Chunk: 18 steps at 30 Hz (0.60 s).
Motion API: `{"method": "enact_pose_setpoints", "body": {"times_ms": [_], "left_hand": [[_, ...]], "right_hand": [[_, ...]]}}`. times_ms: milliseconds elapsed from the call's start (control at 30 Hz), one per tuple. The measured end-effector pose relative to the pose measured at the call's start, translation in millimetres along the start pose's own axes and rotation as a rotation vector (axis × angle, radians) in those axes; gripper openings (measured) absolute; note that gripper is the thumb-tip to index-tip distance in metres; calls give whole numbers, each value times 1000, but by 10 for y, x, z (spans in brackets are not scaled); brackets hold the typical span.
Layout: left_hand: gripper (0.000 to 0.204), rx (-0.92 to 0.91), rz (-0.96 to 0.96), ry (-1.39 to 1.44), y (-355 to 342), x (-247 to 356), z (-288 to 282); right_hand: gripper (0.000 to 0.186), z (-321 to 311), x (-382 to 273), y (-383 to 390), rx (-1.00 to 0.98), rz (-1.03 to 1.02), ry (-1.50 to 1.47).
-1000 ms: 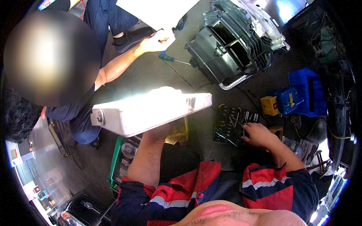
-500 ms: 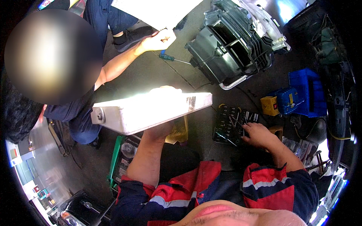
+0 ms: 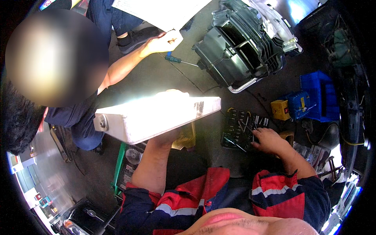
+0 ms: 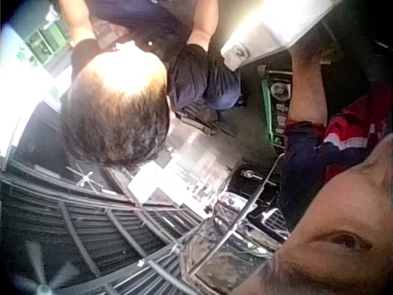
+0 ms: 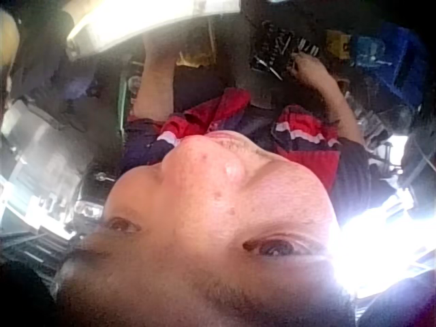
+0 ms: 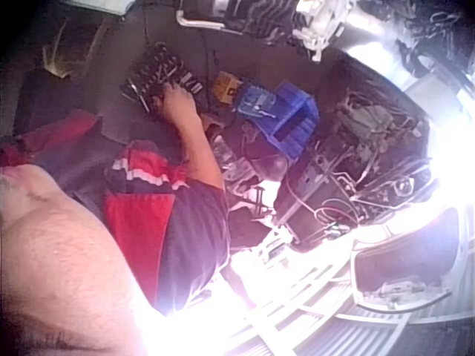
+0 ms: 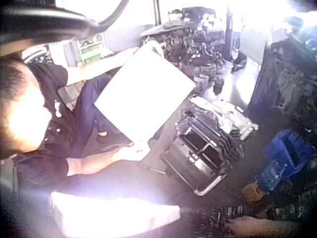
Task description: The person holds a rectangular panel, then works with another person to fit and assemble metal pipe fittings onto an evaporator core by hand.
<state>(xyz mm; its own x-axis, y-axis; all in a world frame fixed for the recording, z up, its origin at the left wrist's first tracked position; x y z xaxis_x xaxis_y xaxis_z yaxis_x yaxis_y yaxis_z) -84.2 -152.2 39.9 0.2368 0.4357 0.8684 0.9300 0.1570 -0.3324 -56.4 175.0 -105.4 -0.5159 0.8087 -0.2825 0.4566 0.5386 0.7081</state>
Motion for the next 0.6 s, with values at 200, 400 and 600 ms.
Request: {"method": "enact_pose_setpoints", "body": {"times_ms": [200,400,600], "left_hand": [[16,20,-81,97,35,-87,-11],[18,36,-124,215,49,-109,-15],[15,186,-379,762,150,-315,58]], "right_hand": [[49,2,4,12,25,-15,0],[49,-18,-1,23,2,9,-13],[52,15,10,4,-23,5,1]]}}
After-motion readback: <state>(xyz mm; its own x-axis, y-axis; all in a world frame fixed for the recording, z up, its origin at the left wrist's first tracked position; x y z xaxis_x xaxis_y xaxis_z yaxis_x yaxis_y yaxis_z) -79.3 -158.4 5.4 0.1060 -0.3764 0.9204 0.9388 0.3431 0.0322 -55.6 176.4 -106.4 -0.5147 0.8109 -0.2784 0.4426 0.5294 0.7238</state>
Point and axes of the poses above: each hand's wrist, its own y-axis away from the middle knuckle, its own z-axis out of the palm, x = y × z, the point moved 10 cm from there along -y, towards the middle knuckle, and after that the axes turned 1 degree about -x, right-handed, at the moved point
